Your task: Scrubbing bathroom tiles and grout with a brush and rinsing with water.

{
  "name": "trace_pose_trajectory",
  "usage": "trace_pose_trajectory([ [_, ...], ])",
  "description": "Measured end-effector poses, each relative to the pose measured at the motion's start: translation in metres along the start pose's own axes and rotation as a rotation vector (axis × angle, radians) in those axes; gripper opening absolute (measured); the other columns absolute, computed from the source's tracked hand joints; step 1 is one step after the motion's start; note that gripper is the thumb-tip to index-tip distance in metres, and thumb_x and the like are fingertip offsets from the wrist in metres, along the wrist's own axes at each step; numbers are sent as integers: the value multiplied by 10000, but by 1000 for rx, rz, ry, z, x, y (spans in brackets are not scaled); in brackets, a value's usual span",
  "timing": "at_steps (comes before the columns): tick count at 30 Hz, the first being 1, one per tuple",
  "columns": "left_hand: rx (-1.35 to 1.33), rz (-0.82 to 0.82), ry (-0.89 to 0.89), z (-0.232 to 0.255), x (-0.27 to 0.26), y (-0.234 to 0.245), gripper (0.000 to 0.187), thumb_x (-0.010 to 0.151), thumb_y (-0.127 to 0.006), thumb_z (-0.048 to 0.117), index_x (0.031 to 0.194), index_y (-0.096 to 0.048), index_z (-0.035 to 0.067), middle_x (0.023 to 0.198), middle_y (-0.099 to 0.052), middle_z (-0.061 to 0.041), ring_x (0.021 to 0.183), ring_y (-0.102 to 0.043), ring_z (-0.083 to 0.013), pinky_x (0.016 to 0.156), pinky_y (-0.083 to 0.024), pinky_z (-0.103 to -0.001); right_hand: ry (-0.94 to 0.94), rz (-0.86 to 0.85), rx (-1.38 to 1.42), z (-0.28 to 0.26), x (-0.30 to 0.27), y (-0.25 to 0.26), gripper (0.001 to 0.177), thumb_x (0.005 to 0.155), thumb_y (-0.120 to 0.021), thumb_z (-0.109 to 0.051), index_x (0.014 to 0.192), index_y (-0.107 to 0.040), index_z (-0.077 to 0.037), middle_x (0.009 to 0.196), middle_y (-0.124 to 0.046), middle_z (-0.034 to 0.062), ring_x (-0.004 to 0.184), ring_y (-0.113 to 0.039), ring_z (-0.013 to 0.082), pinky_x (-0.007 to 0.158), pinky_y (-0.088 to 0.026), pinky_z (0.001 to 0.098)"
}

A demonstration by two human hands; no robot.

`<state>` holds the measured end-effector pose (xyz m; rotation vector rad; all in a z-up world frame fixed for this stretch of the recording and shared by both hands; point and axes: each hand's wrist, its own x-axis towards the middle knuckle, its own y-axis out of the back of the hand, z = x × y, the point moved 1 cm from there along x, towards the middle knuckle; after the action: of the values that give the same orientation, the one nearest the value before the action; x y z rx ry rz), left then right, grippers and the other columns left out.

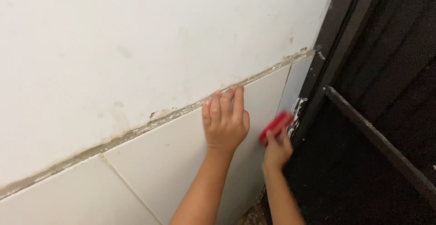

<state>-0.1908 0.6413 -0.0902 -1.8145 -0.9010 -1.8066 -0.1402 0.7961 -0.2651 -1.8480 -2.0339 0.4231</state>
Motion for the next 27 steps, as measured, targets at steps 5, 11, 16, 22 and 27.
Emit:
trace_pose_trajectory([
  [5,6,-4,-3,0,-1,3,419,913,-572,213,1301,-728,189,1266,-646,19,1255,-516,-216,1168,-304,-401,-610,125,-154,116,-32,58,481,968,-686,-154,1425,-544,-100,1242,-629,107,1102,-607,320,922,-489,476],
  [11,0,-15,-4,0,0,1,426,924,-552,243,1314,-718,192,1277,-656,17,1254,-521,-212,1166,-296,-399,-499,115,-161,58,0,23,478,936,-721,-142,1391,-609,-46,1197,-690,109,993,-653,286,821,-517,447],
  [16,-3,-21,6,0,0,5,436,934,-544,247,1334,-708,193,1290,-665,21,1268,-523,-200,1173,-291,-392,-22,13,-82,-35,-12,-13,573,875,-764,-51,1423,-593,-40,1203,-691,102,985,-643,181,827,-532,319],
  [22,9,-34,18,1,-3,0,448,938,-539,233,1356,-697,205,1285,-660,33,1271,-522,-190,1187,-288,-376,-231,190,-199,89,-24,38,528,904,-732,-53,1411,-583,-67,1248,-668,28,1060,-638,197,891,-524,364],
  [27,5,-28,11,0,-2,2,446,942,-539,239,1360,-691,208,1284,-650,37,1274,-513,-186,1192,-279,-373,-1179,210,128,278,-73,107,437,1005,-611,-306,1366,-564,-63,1257,-602,131,1120,-587,333,921,-510,523],
])
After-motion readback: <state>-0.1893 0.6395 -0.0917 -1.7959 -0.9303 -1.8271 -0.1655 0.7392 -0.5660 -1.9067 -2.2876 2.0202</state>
